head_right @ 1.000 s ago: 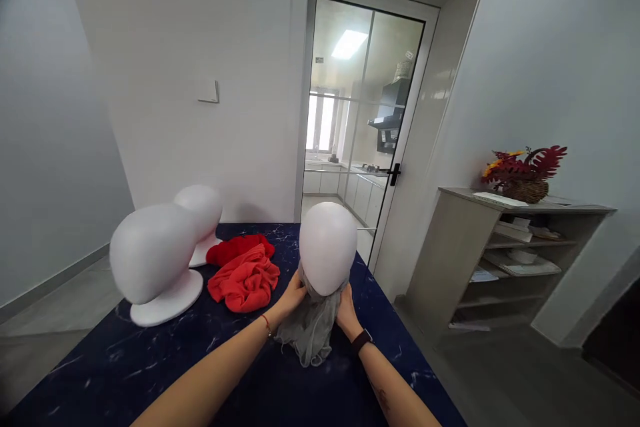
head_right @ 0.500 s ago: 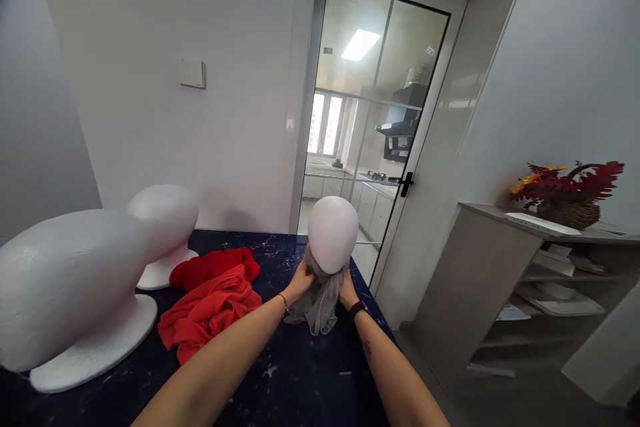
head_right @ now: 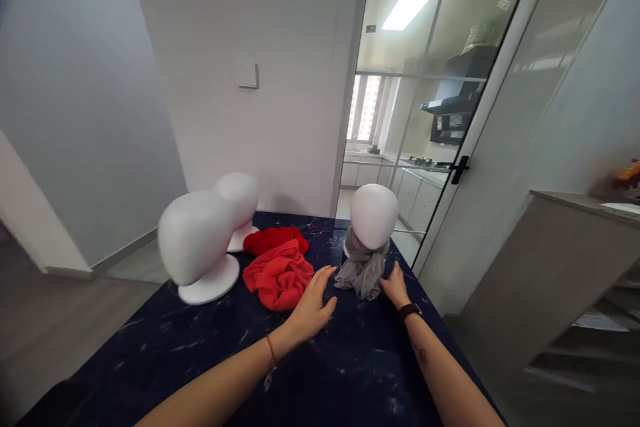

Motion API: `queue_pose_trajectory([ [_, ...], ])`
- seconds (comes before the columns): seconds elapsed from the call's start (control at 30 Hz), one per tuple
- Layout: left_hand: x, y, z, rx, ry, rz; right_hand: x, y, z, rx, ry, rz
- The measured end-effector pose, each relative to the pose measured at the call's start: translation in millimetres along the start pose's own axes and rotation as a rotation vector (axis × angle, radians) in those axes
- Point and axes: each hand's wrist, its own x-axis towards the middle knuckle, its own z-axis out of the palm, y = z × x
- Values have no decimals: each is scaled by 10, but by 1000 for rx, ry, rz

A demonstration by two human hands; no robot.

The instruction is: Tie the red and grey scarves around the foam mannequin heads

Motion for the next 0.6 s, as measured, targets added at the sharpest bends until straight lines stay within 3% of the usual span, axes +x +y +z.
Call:
queue_pose_trajectory([
  [0.1, -712, 349, -586, 165, 8, -1, -450, -42, -195, 11, 9, 182],
  [0.2, -1483, 439, -1249, 466, 167, -111, -997, -218, -380, 21, 14, 279],
  [0.27, -2060, 374, -1687, 714, 308, -291, -1380, -434, -498, 41, -8, 249],
  [0.37, -2870, 192, -2206, 1033, 465, -746, -1905, -826, -630, 117, -19, 138],
  [0.43, -3241, 85, -2409, 1091, 423, -991, -2180, -1074, -655, 173, -8, 64],
  [0.47, -3358, 49, -2469, 1074, 399, -1045, -2289, -1185, -646, 199, -2, 35],
  [0.6, -3452, 4, -2544, 1009, 384, -1040, -2559, -1535, -489, 256, 7, -17],
])
